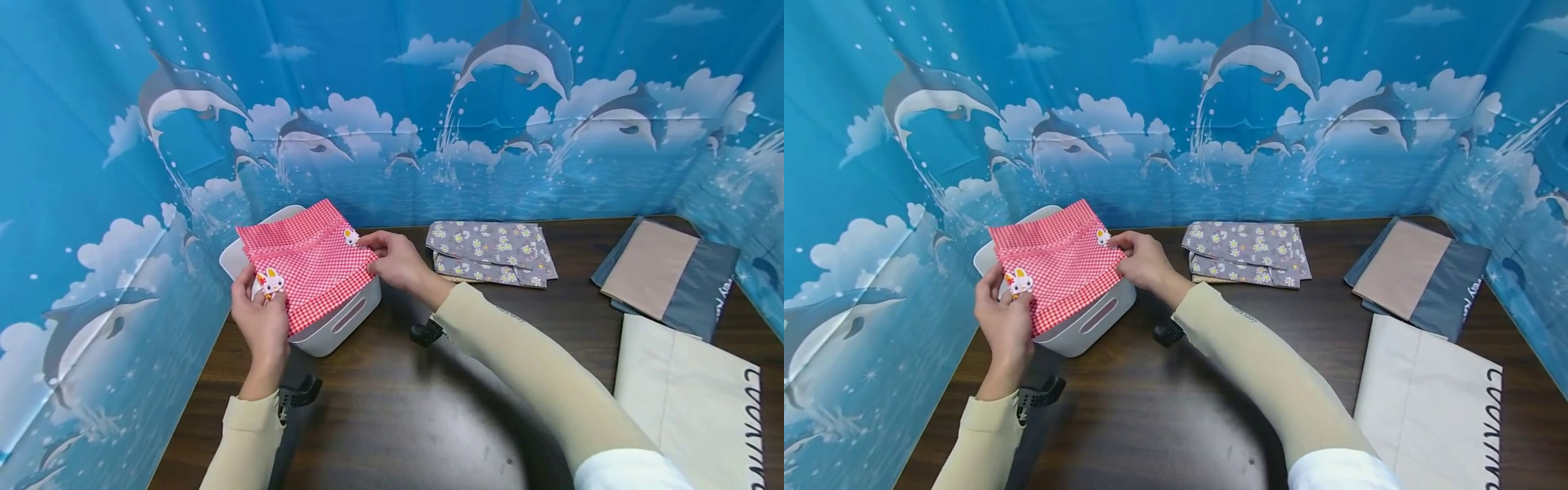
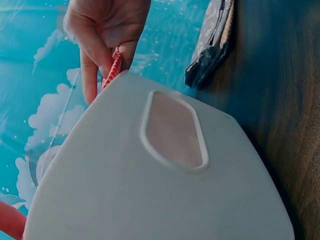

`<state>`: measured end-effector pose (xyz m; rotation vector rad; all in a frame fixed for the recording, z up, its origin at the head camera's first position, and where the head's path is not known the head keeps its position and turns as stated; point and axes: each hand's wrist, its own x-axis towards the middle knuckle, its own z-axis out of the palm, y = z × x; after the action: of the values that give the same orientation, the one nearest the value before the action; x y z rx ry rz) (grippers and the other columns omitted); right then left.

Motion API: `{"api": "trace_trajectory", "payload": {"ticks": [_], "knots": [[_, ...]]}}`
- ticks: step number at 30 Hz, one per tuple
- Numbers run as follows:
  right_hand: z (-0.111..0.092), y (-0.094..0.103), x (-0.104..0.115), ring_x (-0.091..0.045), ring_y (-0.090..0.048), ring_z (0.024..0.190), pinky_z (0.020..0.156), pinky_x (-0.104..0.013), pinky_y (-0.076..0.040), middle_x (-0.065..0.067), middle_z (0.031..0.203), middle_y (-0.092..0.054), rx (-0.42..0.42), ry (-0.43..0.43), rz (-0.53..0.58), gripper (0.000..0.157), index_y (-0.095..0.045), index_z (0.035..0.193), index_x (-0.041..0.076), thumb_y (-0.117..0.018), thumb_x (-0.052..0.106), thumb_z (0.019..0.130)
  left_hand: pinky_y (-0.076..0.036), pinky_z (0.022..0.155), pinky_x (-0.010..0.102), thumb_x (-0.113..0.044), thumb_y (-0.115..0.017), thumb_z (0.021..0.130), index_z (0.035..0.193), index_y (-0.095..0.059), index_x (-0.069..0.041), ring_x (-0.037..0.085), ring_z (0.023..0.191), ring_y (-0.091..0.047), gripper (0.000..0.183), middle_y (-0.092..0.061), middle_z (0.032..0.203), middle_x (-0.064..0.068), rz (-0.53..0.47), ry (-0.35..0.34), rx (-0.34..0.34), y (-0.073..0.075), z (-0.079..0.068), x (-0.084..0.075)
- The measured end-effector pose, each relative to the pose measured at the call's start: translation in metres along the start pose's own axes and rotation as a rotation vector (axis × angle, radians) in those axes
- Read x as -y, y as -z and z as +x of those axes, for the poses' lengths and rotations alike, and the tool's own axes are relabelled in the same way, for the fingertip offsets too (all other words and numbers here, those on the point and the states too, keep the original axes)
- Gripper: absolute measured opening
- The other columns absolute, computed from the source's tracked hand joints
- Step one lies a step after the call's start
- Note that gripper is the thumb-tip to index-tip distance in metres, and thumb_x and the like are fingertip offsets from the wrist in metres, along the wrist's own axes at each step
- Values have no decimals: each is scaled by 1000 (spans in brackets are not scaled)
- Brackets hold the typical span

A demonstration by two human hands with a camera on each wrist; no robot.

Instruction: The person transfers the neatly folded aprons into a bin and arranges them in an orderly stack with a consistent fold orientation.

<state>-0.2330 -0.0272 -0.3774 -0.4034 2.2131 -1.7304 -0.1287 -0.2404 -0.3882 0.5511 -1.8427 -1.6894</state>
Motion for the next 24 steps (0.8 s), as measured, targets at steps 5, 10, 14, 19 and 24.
{"api": "trace_trajectory", "payload": {"ticks": [5,10,14,19,24], "knots": [[2,-1,0,-24,-68,113,78,-24,-52,-13,136,-72,-8,-5,-8,50,-72,138,8,-67,-9,91,-59,88,15,13,-56,98,159,-45,-9,30,133,-65,65,-51,159,12,0,8,-9,1,-2,1],[4,-3,0,-23,-68,110,76,-24,-52,-13,135,-72,-12,0,-2,48,-73,136,7,-67,-10,91,-57,87,14,12,-55,99,157,-48,-5,28,132,-64,62,-58,152,20,-14,29,-37,2,-3,1],[6,-5,1,-22,-68,111,77,-24,-52,-12,133,-73,-12,12,-7,45,-73,133,8,-67,-8,92,-57,87,13,13,-55,99,157,-48,-3,28,133,-63,61,-55,152,20,-23,25,-65,2,-2,3],[7,-8,0,-23,-68,111,80,-26,-53,-11,131,-74,-25,6,-32,42,-73,133,9,-67,-5,94,-56,86,11,13,-55,99,157,-48,-1,29,135,-62,60,-49,154,18,-17,13,-77,2,-2,5],[7,-10,-2,-23,-68,110,82,-28,-55,-11,130,-74,-38,5,-48,39,-73,134,10,-67,-1,97,-57,94,16,12,-55,99,157,-48,-1,29,139,-60,60,-47,155,16,11,9,-85,2,-3,7]]}}
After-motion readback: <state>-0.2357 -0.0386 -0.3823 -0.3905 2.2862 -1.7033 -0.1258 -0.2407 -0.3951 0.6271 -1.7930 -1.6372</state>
